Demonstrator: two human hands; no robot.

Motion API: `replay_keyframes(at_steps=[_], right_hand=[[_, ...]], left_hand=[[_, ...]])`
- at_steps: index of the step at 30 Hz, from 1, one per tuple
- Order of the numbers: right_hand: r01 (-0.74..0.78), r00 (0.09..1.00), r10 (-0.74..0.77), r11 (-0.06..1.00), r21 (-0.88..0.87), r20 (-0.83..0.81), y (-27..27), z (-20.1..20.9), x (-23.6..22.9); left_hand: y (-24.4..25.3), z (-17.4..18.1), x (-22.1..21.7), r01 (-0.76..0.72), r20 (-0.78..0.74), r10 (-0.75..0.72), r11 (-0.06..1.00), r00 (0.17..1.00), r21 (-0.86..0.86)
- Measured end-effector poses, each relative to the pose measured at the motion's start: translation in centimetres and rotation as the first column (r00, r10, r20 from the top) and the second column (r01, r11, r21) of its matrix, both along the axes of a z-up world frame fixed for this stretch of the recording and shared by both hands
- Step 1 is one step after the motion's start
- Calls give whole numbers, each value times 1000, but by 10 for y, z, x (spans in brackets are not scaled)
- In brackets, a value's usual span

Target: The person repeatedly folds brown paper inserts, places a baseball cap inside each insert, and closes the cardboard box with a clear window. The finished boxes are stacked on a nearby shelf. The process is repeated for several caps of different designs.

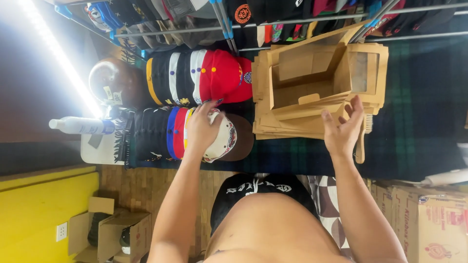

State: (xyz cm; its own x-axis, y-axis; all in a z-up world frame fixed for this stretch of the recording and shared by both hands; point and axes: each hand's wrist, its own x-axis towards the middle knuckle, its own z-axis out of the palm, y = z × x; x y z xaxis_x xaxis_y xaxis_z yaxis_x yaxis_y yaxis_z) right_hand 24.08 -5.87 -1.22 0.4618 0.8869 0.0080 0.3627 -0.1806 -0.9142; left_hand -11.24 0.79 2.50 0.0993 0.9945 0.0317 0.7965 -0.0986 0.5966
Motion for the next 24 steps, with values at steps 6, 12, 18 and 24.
replay_keyframes(at_steps=[6, 12, 18, 24], right_hand=[[185, 980, -195, 961, 204, 28, -33, -56, -36], [-196, 966, 61, 808, -555, -252, -43, -159, -131], [-226, 781, -206, 786, -575, -590, -31, -141, -193], [-288, 957, 246, 882, -374, -157, -52, -130, -187]], left_hand=[[-82, -58, -47, -299, -297, 249, 944, 922, -138], [-83, -37, -40, -332, -128, 307, 899, 943, -284], [-83, -93, -47, -316, 79, 428, 767, 901, -559], [-74, -31, -58, 115, 562, 265, 827, 784, -551]])
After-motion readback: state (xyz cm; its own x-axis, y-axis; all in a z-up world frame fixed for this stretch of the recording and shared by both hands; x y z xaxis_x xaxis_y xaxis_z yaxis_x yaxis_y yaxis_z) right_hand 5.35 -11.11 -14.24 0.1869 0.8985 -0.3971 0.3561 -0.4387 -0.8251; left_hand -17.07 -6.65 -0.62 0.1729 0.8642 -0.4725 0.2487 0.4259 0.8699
